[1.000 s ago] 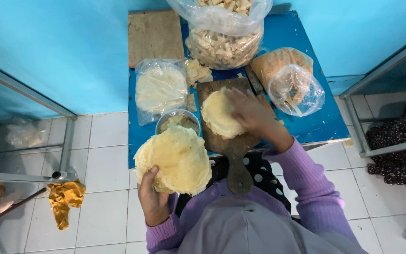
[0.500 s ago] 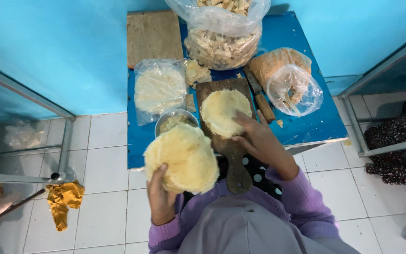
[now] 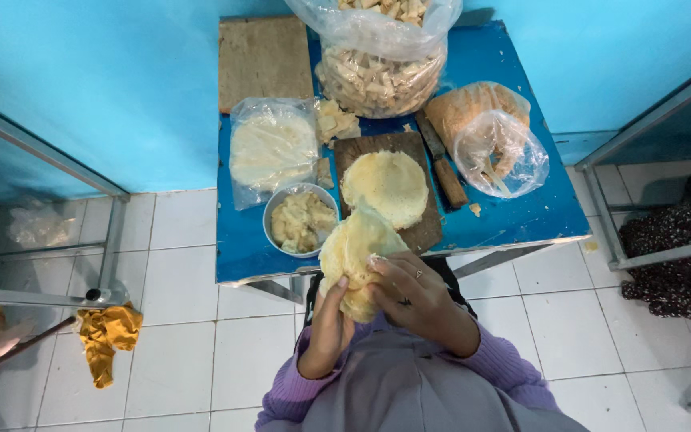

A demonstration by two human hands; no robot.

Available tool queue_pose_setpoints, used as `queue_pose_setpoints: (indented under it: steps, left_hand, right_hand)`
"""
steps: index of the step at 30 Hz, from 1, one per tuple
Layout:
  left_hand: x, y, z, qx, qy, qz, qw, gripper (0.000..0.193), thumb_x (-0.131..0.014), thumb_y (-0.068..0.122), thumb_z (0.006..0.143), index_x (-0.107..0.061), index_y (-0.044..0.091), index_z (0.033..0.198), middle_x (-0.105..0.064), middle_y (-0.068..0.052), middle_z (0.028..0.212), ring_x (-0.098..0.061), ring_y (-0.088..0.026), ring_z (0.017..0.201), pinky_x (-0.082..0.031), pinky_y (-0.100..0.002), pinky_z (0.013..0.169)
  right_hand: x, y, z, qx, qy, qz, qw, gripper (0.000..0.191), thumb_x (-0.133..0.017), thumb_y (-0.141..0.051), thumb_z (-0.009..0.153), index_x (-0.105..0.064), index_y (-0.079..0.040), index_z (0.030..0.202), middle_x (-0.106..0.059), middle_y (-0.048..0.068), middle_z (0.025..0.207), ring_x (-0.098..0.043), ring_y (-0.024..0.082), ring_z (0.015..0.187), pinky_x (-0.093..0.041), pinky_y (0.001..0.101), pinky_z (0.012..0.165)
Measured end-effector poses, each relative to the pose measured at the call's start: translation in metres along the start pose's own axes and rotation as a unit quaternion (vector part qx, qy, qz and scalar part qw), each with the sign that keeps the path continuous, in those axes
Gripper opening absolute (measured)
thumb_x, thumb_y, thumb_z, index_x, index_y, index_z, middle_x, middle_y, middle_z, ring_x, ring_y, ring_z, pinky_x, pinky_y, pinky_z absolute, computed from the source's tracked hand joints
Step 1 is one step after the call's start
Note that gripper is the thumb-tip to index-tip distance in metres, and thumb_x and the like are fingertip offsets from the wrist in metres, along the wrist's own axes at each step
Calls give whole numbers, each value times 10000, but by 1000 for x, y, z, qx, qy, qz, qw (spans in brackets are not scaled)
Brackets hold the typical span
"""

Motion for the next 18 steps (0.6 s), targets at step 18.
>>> queue_pose_setpoints:
  steps: [18]
  left_hand:
    - [20,-4,16,-189,77,366,908,295,-723,56,953,-656,-68,1212,-748,-91,1068,-702,-127,909,-575,-274,782]
  right_hand:
    - [-13,47,-31,-161,13,19,987,669,-791,-66,864,-482,-57,1458,-744,87,1143,-744,193,1068,-581,310,919]
Point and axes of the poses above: each hand's wrist, its own z-axis towards the middle knuckle, its own x-axis out of the back of the hand, y = z × x, the point moved 4 cm from there along z, towards the middle knuckle
